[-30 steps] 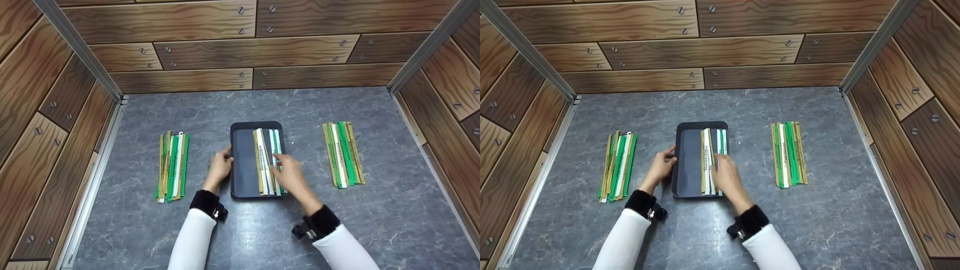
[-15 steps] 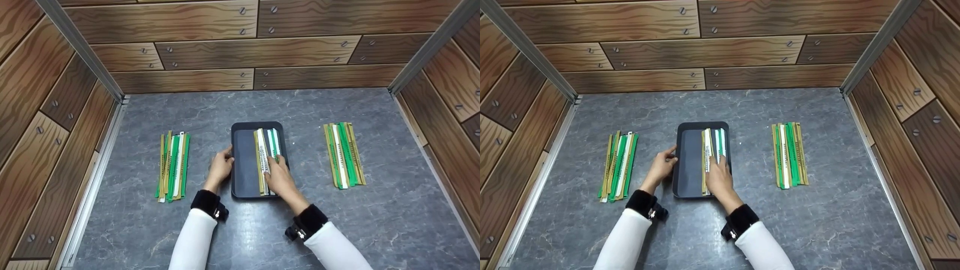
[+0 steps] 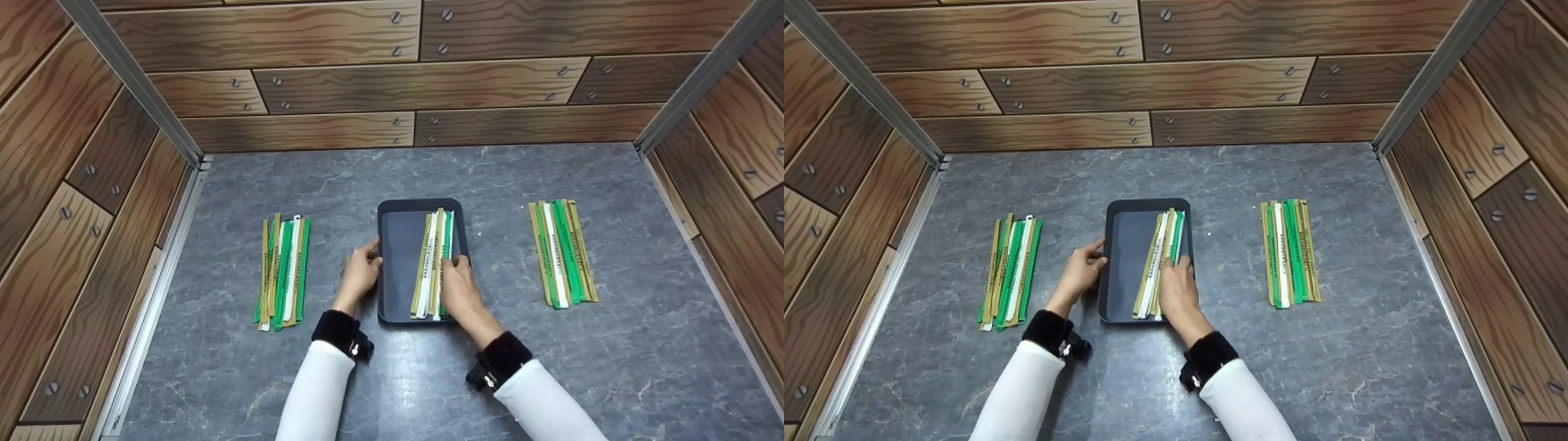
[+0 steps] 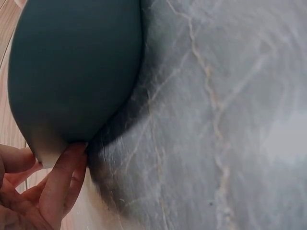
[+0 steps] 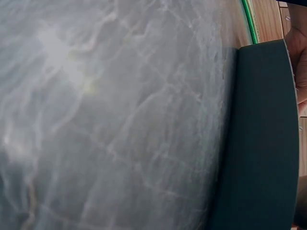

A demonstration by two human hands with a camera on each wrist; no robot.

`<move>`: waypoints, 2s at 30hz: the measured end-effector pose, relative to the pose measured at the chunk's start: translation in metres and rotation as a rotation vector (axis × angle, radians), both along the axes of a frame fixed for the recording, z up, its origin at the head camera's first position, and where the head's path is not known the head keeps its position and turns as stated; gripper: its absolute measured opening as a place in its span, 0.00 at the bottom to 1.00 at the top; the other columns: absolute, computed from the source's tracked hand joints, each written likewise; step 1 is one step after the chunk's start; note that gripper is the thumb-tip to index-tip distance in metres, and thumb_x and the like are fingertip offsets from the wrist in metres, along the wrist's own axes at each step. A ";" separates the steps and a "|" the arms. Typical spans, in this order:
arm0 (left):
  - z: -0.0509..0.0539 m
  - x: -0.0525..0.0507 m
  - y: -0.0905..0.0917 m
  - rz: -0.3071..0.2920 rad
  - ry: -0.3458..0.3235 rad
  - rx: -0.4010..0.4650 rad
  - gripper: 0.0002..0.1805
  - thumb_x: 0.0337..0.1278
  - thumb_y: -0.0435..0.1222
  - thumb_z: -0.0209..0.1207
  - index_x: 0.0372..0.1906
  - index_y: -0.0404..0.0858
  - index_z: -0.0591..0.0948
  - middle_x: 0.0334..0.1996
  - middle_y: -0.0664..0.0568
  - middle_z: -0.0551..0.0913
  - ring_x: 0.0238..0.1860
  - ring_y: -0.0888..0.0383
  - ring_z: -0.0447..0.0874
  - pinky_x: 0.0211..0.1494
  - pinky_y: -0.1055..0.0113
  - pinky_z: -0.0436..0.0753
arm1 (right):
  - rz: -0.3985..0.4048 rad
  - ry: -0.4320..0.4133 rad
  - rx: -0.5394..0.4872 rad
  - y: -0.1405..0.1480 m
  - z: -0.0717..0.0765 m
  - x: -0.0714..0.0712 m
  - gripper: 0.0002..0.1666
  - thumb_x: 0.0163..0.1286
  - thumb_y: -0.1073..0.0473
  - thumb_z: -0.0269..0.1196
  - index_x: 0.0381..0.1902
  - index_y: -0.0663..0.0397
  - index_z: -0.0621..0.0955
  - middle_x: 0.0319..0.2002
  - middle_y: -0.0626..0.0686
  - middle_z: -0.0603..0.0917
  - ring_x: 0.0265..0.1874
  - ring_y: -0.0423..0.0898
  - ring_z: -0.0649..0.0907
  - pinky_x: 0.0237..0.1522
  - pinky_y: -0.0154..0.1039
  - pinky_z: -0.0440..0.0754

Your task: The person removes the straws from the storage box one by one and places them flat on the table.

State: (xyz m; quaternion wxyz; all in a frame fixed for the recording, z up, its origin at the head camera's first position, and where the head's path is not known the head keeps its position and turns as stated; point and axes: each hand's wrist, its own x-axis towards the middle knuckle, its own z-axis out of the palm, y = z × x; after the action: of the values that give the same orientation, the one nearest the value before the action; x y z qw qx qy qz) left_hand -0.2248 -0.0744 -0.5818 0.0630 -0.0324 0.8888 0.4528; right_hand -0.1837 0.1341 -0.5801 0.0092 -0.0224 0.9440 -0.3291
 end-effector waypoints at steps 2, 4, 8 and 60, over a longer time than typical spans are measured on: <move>0.000 0.000 0.000 -0.001 0.001 0.006 0.28 0.66 0.31 0.57 0.70 0.45 0.71 0.48 0.45 0.85 0.49 0.51 0.83 0.52 0.56 0.79 | 0.010 0.029 0.059 0.000 -0.001 0.001 0.18 0.71 0.73 0.52 0.57 0.72 0.76 0.46 0.70 0.73 0.42 0.62 0.79 0.40 0.52 0.82; 0.000 0.000 0.000 -0.001 0.004 0.013 0.28 0.66 0.30 0.57 0.70 0.45 0.71 0.48 0.45 0.85 0.49 0.51 0.83 0.52 0.56 0.79 | 0.033 0.076 0.144 -0.001 -0.002 0.001 0.20 0.64 0.78 0.54 0.55 0.71 0.78 0.42 0.70 0.75 0.38 0.62 0.80 0.35 0.50 0.83; 0.000 0.000 0.000 0.000 0.013 0.022 0.28 0.66 0.30 0.57 0.70 0.44 0.72 0.47 0.44 0.85 0.48 0.52 0.84 0.52 0.56 0.79 | 0.026 0.070 0.187 -0.002 -0.002 -0.001 0.24 0.58 0.80 0.57 0.54 0.71 0.78 0.39 0.69 0.77 0.35 0.62 0.81 0.33 0.50 0.84; -0.001 0.001 0.000 0.008 -0.007 0.040 0.28 0.67 0.30 0.57 0.71 0.45 0.71 0.49 0.43 0.84 0.48 0.51 0.83 0.49 0.59 0.81 | -0.372 0.168 -0.045 0.118 0.027 -0.008 0.20 0.63 0.69 0.59 0.54 0.63 0.83 0.39 0.62 0.87 0.37 0.57 0.86 0.35 0.52 0.81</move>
State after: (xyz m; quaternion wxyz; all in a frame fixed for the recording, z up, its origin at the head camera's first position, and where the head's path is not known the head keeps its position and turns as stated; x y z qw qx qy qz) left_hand -0.2242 -0.0745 -0.5826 0.0647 -0.0364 0.8792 0.4705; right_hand -0.1916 0.2520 -0.5534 -0.1311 0.1249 0.9216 -0.3432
